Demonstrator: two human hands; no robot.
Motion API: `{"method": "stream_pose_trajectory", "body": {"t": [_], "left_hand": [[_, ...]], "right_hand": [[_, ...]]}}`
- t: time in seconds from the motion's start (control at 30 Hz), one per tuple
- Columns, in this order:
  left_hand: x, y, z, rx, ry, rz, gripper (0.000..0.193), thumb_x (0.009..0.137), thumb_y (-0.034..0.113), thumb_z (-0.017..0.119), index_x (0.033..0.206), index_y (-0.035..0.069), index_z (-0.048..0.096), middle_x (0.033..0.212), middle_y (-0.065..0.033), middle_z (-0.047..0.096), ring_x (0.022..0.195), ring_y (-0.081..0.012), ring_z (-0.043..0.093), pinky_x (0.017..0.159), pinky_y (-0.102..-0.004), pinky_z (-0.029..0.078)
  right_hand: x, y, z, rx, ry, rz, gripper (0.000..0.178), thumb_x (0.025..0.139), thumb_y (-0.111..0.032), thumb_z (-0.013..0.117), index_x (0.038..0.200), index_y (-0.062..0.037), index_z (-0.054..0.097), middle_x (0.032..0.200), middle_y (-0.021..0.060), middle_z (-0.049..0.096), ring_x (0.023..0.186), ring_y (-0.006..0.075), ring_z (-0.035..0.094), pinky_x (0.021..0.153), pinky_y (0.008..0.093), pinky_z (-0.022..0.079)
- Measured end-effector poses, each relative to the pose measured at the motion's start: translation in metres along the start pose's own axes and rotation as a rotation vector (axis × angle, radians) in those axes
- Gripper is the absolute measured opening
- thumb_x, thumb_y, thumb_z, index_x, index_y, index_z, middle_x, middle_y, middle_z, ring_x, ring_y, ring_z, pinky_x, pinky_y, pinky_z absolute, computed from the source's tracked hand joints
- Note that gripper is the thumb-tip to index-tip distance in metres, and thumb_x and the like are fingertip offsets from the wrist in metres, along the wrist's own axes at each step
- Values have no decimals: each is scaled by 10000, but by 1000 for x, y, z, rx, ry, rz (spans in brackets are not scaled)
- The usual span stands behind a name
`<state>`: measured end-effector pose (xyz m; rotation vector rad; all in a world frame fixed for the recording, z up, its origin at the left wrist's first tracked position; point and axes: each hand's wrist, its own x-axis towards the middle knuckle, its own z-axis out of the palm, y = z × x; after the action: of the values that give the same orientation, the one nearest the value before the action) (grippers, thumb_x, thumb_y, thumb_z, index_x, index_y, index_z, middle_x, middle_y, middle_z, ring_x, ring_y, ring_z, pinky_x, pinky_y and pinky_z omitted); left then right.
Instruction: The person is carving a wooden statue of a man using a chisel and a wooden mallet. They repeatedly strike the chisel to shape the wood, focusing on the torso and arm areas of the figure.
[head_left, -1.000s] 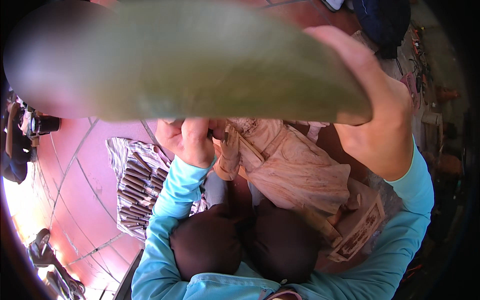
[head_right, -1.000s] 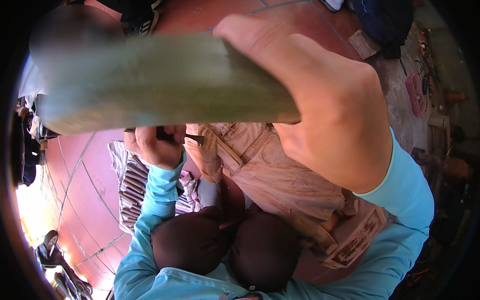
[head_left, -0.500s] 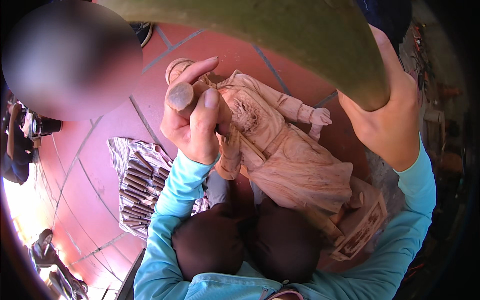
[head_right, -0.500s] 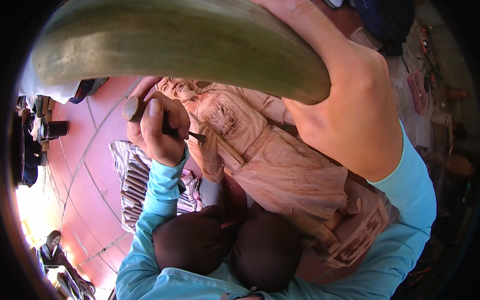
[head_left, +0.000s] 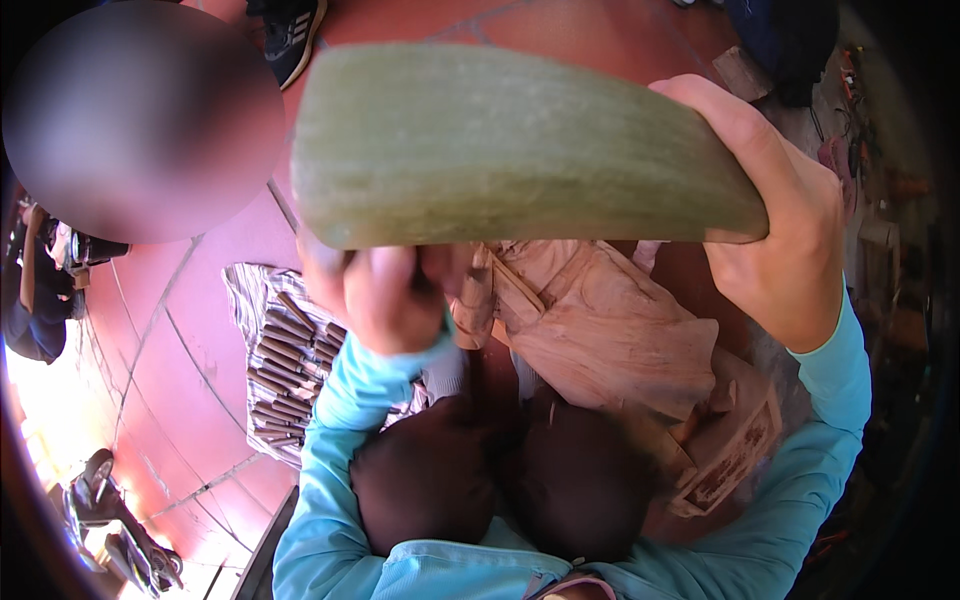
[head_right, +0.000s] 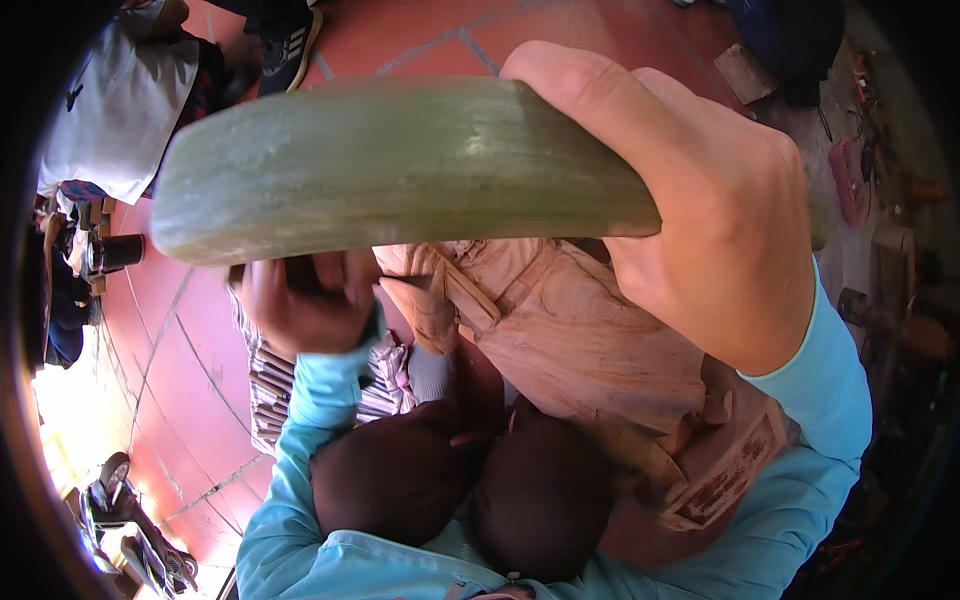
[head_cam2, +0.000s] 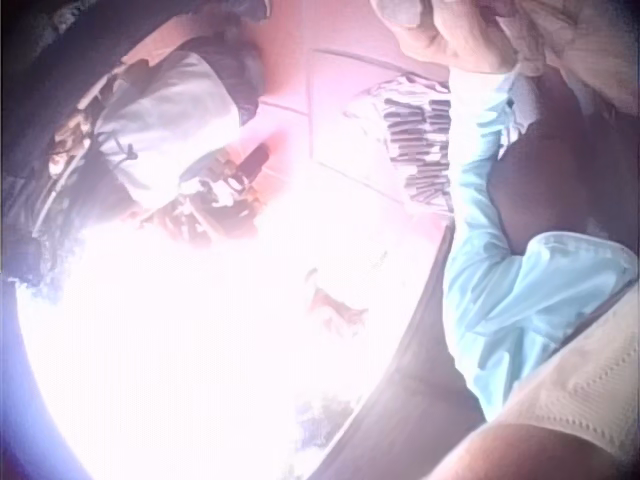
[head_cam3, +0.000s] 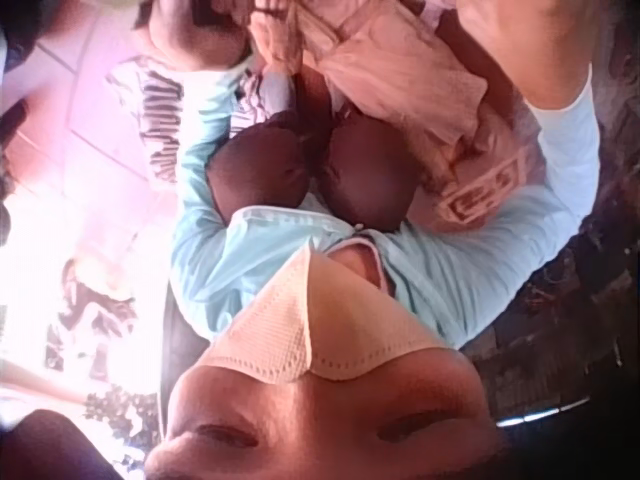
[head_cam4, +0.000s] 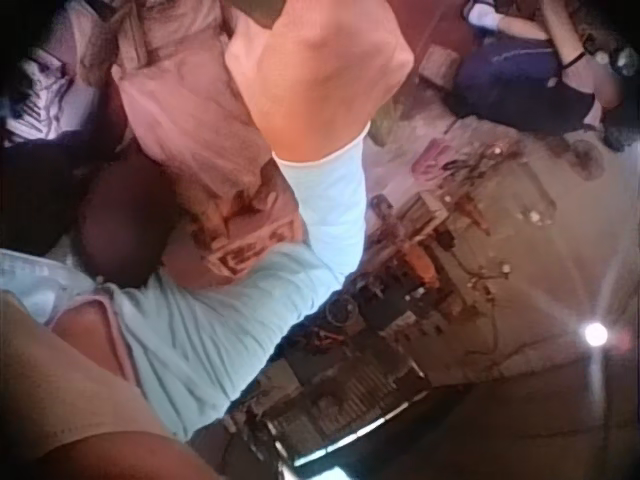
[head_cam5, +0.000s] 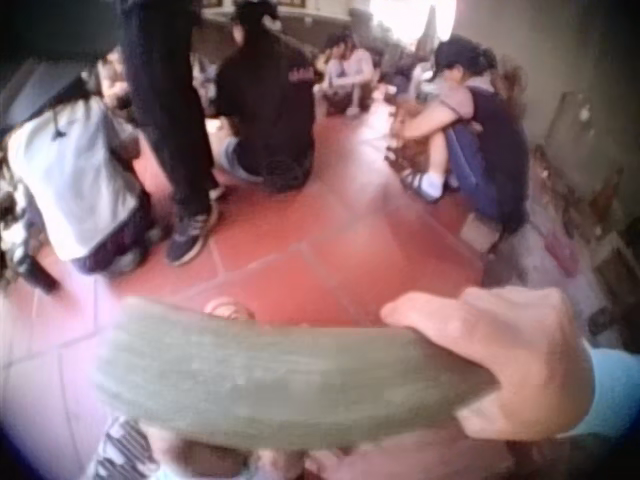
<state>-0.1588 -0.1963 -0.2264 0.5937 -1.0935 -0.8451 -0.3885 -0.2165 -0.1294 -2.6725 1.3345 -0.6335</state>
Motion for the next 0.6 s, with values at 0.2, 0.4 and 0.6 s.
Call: {"method": "stream_pose_trajectory", "body": {"t": [0.2,0.4,0.6], "left_hand": [[-19,-22,-51,607,44,84,401,975,252,332,1201,-45,480,1040,-199,570,848,-278,590,683,-387,504],[-19,-29,-49,592,30,180,446,984,268,349,1309,-28,426,1263,-215,534,1066,-315,598,889,-442,523],[-27,-22,-58,1284,11,325,400,754,131,661,1130,12,593,1155,-163,589,1021,-351,554,874,-450,415]], "right_hand": [[-4,-2,8,170,40,-17,474,752,116,633,1205,17,539,1067,150,660,929,256,670,808,304,517],[-4,-6,7,228,53,-23,457,770,109,629,1209,27,530,1062,144,657,929,252,667,810,293,511],[2,-9,3,220,51,-51,445,780,103,633,1207,33,530,1078,134,652,941,226,663,822,290,506]]}}
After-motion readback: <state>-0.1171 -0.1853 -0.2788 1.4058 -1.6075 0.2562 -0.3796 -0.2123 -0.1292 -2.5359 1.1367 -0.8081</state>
